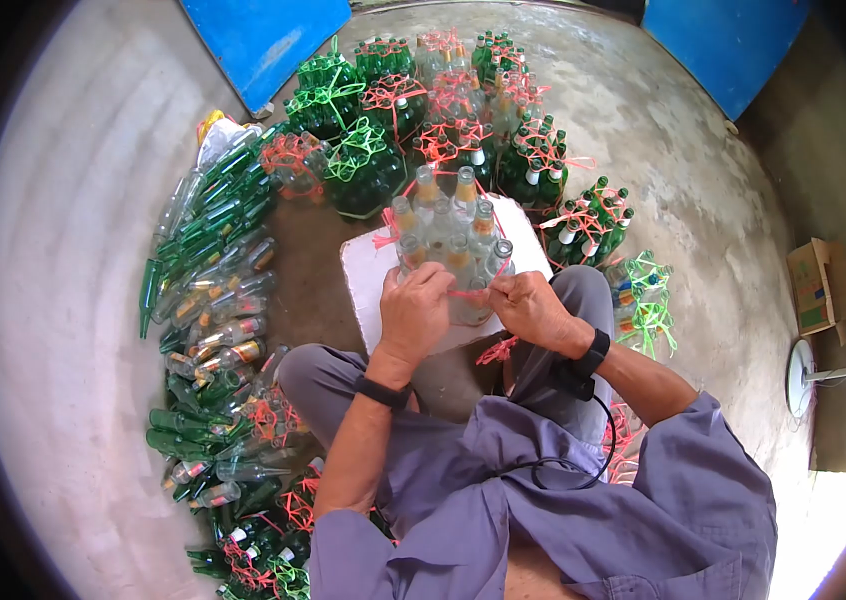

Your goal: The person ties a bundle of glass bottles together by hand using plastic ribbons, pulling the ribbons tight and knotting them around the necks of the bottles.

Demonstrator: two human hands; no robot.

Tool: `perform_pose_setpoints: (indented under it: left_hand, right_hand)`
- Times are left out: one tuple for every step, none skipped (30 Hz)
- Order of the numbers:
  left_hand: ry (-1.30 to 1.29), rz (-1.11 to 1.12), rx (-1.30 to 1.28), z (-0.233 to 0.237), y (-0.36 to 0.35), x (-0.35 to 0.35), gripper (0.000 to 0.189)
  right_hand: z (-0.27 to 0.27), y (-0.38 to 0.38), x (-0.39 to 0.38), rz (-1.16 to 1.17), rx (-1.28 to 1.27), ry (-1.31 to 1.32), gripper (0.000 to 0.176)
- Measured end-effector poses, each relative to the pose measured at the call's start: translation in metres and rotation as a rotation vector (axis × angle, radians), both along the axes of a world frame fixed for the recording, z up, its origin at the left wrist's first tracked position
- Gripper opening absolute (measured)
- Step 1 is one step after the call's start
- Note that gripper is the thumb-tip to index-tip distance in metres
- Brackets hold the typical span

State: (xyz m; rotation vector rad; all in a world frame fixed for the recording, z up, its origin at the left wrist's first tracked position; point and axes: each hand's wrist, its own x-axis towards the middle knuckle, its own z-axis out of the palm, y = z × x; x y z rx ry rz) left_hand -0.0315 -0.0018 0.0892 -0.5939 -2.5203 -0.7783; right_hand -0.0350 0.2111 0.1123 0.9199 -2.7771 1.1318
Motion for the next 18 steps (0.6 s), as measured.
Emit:
perform_pose_setpoints:
  left_hand:
    - [0.005, 0.003, 0.013, -0.001, 0.000, 0.000, 0.010]
    - [0.010, 0.005, 0.027, -0.002, 0.001, 0.000, 0.011]
    - [0.011, 0.003, 0.029, -0.002, 0.002, 0.000, 0.011]
    - [0.002, 0.002, 0.036, -0.002, 0.002, 0.000, 0.011]
    - [-0.007, 0.001, 0.043, -0.003, 0.002, 0.000, 0.011]
    - [-0.008, 0.000, 0.042, -0.002, 0.002, 0.001, 0.011]
    - [0.002, 0.005, 0.055, -0.001, 0.003, 0.002, 0.011]
    - [0.011, 0.011, 0.069, -0.001, 0.003, 0.003, 0.011]
    - [0.010, 0.012, 0.069, 0.000, 0.004, 0.003, 0.011]
    - [0.005, 0.018, 0.065, 0.001, 0.005, 0.004, 0.009]
    - [0.000, 0.024, 0.059, 0.001, 0.005, 0.005, 0.008]
    - [-0.002, 0.021, 0.058, 0.000, 0.006, 0.005, 0.008]
    - [-0.009, 0.035, 0.052, 0.000, 0.006, 0.004, 0.008]
    - [-0.015, 0.048, 0.046, -0.001, 0.007, 0.003, 0.007]
    - [-0.014, 0.046, 0.048, -0.002, 0.007, 0.003, 0.007]
    - [-0.014, 0.055, 0.038, -0.004, 0.007, 0.002, 0.007]
    - [-0.014, 0.067, 0.027, -0.006, 0.007, 0.002, 0.007]
    - [-0.012, 0.068, 0.028, -0.007, 0.007, 0.002, 0.007]
  right_hand:
    - [0.003, 0.000, -0.004, 0.000, 0.003, 0.000, 0.020]
    - [0.006, -0.001, -0.008, 0.004, 0.008, 0.036, 0.020]
    - [0.008, -0.001, -0.012, 0.006, 0.012, 0.072, 0.019]
    - [0.007, -0.003, -0.016, 0.003, 0.012, 0.072, 0.019]
    - [0.003, -0.005, -0.019, -0.067, -0.024, 0.023, 0.019]
    - [0.001, -0.006, -0.022, -0.137, -0.061, -0.025, 0.019]
    - [-0.001, -0.006, -0.023, -0.138, -0.062, -0.026, 0.019]
    - [-0.002, -0.006, -0.024, -0.194, -0.058, -0.071, 0.019]
    - [-0.004, -0.007, -0.025, -0.248, -0.053, -0.117, 0.020]
    - [-0.008, -0.007, -0.025, -0.247, -0.052, -0.119, 0.020]
    - [-0.013, -0.008, -0.025, -0.282, -0.078, -0.145, 0.021]
    - [-0.017, -0.007, -0.025, -0.320, -0.104, -0.170, 0.023]
    - [-0.020, -0.005, -0.023, -0.326, -0.106, -0.171, 0.023]
    - [-0.022, -0.004, -0.022, -0.334, -0.120, -0.168, 0.023]
    - [-0.025, -0.002, -0.020, -0.339, -0.132, -0.164, 0.024]
    - [-0.029, -0.001, -0.017, -0.339, -0.131, -0.163, 0.024]
    - [-0.034, 0.002, -0.014, -0.349, -0.159, -0.177, 0.024]
    - [-0.038, 0.003, -0.012, -0.359, -0.187, -0.192, 0.025]
